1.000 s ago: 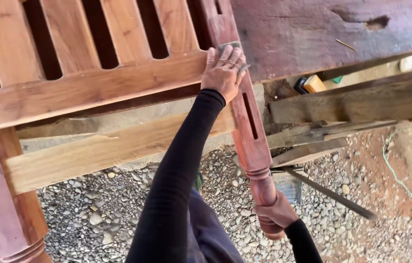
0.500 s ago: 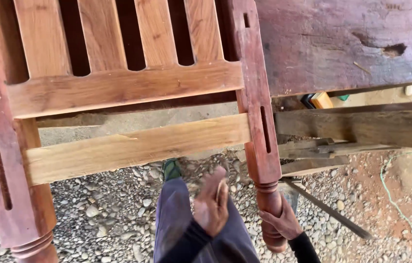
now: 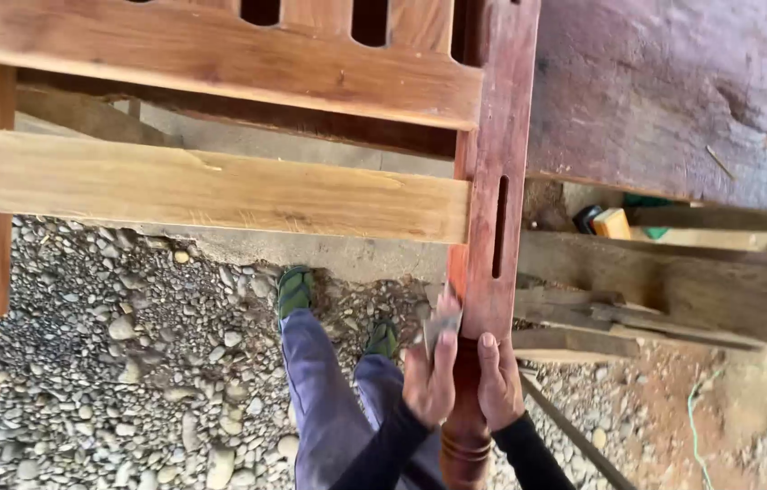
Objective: Sanding the wooden parts of a chair frame using sandpaper to smooth the surface.
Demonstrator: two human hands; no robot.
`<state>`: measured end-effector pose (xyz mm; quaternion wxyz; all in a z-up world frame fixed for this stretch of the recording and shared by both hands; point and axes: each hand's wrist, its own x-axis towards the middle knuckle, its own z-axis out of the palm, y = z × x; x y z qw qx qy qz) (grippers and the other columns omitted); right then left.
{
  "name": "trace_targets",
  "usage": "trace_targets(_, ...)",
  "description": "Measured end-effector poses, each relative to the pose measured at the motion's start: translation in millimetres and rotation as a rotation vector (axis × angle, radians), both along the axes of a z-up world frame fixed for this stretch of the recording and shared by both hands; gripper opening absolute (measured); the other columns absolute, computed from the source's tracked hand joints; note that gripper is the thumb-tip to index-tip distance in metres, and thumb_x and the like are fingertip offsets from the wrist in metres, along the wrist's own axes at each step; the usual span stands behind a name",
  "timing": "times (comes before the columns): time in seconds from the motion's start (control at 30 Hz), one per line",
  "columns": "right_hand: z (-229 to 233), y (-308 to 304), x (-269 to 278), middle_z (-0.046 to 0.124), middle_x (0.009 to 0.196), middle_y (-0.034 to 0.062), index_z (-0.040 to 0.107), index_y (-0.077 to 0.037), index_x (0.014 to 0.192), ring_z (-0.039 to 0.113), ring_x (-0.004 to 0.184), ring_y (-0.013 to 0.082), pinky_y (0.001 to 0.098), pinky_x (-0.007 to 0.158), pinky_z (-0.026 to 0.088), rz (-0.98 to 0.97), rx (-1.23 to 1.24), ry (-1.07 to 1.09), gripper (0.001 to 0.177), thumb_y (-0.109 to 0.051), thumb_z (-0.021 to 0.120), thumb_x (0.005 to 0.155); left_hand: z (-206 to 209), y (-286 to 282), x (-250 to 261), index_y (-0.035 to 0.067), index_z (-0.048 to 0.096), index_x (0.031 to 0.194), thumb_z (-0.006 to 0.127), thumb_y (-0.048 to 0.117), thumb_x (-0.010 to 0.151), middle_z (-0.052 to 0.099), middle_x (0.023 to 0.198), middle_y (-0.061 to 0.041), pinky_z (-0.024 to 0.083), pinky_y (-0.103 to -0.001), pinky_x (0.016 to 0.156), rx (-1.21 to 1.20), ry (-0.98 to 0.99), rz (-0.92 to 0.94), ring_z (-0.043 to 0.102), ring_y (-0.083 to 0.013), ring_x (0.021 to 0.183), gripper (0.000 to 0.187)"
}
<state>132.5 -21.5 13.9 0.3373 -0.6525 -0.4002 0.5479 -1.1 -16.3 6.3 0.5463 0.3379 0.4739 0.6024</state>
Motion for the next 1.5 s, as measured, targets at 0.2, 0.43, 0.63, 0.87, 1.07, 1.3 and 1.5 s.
trace_targets(0.2,-7,-2,2,0.051,0.15,0.0115,0.035,0.001,0.157,0.048,0.136,0.0195,0.0324,0.113,0.037,0.031,0.066,0.026,0.066,-0.043,0.041,0.108,-17,63,0,-0.002,0.063,0.141,0.043,0.023,0.108,0.074,0.127,-0.03,0.051,-0.047,0.1,-0.438,-0.162,-0.143,0.067,-0.0402,0.116,0.046)
trace_targets(0.43,-3,3,-2,0.05,0.151,0.0107,0.036,0.001,0.156,0.047,0.137,0.0193,0.0332,0.115,0.035,0.039,0.094,0.016,0.066,-0.043,0.043,0.107,-4,-5,-4,-0.009,0.05,0.146,0.04,0.012,0.111,0.054,0.152,-0.031,0.03,-0.046,0.125,0.121,0.09,0.037,0.047,-0.0371,0.149,0.042)
trace_targets(0.63,-6,-2,1,0.054,0.148,0.0108,0.041,0.002,0.153,0.049,0.135,0.0192,0.0322,0.115,0.036,0.031,0.098,-0.039,0.064,-0.043,0.042,0.108,-29,32,0,-0.009,0.049,0.146,0.041,0.014,0.114,0.057,0.149,-0.029,0.036,-0.046,0.127,0.224,0.129,0.092,0.051,-0.0364,0.148,0.04)
trace_targets(0.87,-5,0,1,0.055,0.145,0.0095,0.043,0.002,0.151,0.05,0.132,0.0182,0.0317,0.112,0.037,0.015,0.077,-0.082,0.063,-0.043,0.042,0.107,-11,8,-10,-0.01,0.053,0.144,0.04,0.016,0.109,0.055,0.146,-0.033,0.03,-0.047,0.122,-0.05,0.09,-0.083,0.046,-0.0403,0.144,0.045)
trace_targets(1.07,-12,-8,6,0.059,0.14,0.0108,0.045,0.002,0.148,0.055,0.126,0.0186,0.0331,0.108,0.043,-0.026,0.011,-0.012,0.06,-0.042,0.04,0.108,-36,21,3,-0.008,0.053,0.145,0.04,0.018,0.111,0.057,0.146,-0.029,0.036,-0.042,0.121,0.002,0.055,-0.042,0.05,-0.0346,0.143,0.044)
trace_targets(1.3,-13,-9,6,0.058,0.142,0.0132,0.046,0.005,0.149,0.053,0.128,0.0199,0.0335,0.111,0.04,-0.02,0.039,-0.055,0.06,-0.041,0.041,0.11,-43,48,10,-0.007,0.047,0.147,0.043,0.018,0.118,0.053,0.152,-0.026,0.038,-0.046,0.132,0.357,-0.037,0.17,0.049,-0.0348,0.151,0.038)
trace_targets(1.5,-4,-3,1,0.054,0.148,0.0118,0.041,0.002,0.152,0.05,0.134,0.0201,0.033,0.113,0.037,-0.004,0.034,-0.086,0.063,-0.042,0.037,0.108,-28,-14,-12,-0.011,0.049,0.146,0.04,0.008,0.109,0.054,0.152,-0.029,0.021,-0.048,0.131,0.181,0.159,-0.066,0.041,-0.0444,0.153,0.042)
